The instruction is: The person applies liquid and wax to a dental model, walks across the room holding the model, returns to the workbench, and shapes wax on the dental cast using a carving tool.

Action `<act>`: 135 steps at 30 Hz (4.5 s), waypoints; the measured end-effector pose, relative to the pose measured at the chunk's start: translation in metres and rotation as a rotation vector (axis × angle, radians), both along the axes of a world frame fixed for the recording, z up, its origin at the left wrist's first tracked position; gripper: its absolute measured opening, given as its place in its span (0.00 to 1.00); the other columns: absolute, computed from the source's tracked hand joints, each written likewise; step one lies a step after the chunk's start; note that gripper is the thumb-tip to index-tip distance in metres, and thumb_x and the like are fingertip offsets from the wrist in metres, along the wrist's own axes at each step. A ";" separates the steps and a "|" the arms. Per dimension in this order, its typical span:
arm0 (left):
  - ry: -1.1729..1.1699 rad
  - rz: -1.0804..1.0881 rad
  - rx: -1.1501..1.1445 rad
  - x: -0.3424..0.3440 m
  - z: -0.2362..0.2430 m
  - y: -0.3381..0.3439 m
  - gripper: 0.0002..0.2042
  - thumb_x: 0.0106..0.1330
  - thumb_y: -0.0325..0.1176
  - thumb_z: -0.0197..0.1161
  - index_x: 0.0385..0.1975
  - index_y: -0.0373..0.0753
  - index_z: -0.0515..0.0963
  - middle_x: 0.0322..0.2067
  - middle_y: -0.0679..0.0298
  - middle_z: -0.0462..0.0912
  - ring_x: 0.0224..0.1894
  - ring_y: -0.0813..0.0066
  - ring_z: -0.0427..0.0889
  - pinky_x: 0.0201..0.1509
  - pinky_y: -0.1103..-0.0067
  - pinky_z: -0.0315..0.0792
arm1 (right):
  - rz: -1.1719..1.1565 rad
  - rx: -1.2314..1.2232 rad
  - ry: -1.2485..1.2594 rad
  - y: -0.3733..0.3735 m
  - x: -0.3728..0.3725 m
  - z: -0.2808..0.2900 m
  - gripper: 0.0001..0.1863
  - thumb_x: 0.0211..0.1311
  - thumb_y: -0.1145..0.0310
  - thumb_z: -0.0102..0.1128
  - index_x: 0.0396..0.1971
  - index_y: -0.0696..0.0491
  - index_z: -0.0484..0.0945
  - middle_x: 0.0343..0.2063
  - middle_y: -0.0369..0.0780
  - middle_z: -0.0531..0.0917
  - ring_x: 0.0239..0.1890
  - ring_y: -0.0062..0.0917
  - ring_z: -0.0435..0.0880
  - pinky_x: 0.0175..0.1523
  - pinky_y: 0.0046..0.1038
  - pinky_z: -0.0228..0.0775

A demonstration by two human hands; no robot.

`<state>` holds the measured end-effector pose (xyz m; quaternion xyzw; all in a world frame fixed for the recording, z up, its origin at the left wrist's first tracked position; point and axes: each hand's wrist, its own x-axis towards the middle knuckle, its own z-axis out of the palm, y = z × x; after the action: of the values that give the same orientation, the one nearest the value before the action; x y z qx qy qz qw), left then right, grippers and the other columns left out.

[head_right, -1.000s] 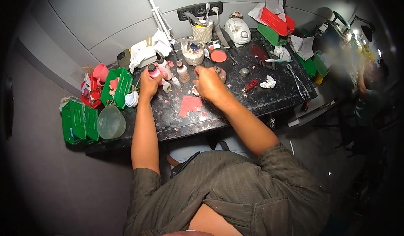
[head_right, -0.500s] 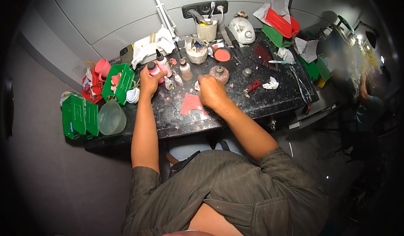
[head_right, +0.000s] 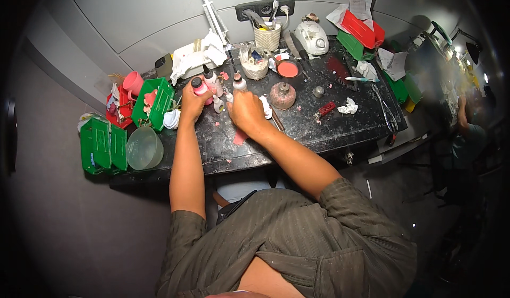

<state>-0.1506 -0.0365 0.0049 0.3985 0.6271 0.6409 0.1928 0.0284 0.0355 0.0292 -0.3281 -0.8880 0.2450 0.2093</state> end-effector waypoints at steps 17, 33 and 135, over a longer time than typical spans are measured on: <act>0.137 0.265 0.254 0.005 0.037 -0.028 0.23 0.56 0.25 0.76 0.50 0.30 0.73 0.43 0.61 0.78 0.44 0.74 0.79 0.50 0.77 0.75 | 0.133 -0.025 0.364 0.000 0.050 0.048 0.14 0.56 0.63 0.66 0.36 0.58 0.82 0.29 0.52 0.85 0.34 0.49 0.85 0.41 0.44 0.77; -0.144 -0.144 0.238 0.116 0.059 -0.062 0.37 0.57 0.31 0.72 0.65 0.32 0.60 0.55 0.52 0.73 0.53 0.58 0.78 0.60 0.64 0.73 | 0.519 -0.332 0.689 0.022 0.106 0.061 0.19 0.62 0.66 0.64 0.50 0.60 0.81 0.34 0.49 0.84 0.38 0.42 0.84 0.46 0.38 0.75; -0.276 -1.954 -0.397 1.668 0.291 0.385 0.24 0.55 0.23 0.71 0.54 0.30 0.77 0.49 0.60 0.82 0.48 0.73 0.81 0.55 0.74 0.74 | -1.886 0.219 1.228 0.013 1.543 0.240 0.12 0.76 0.70 0.51 0.50 0.63 0.74 0.42 0.44 0.83 0.43 0.26 0.84 0.44 0.28 0.81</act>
<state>1.5176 0.3489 0.2962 0.6209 0.0929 0.1263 0.7680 1.5712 0.0487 0.2687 -0.6711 -0.0492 0.0297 0.7391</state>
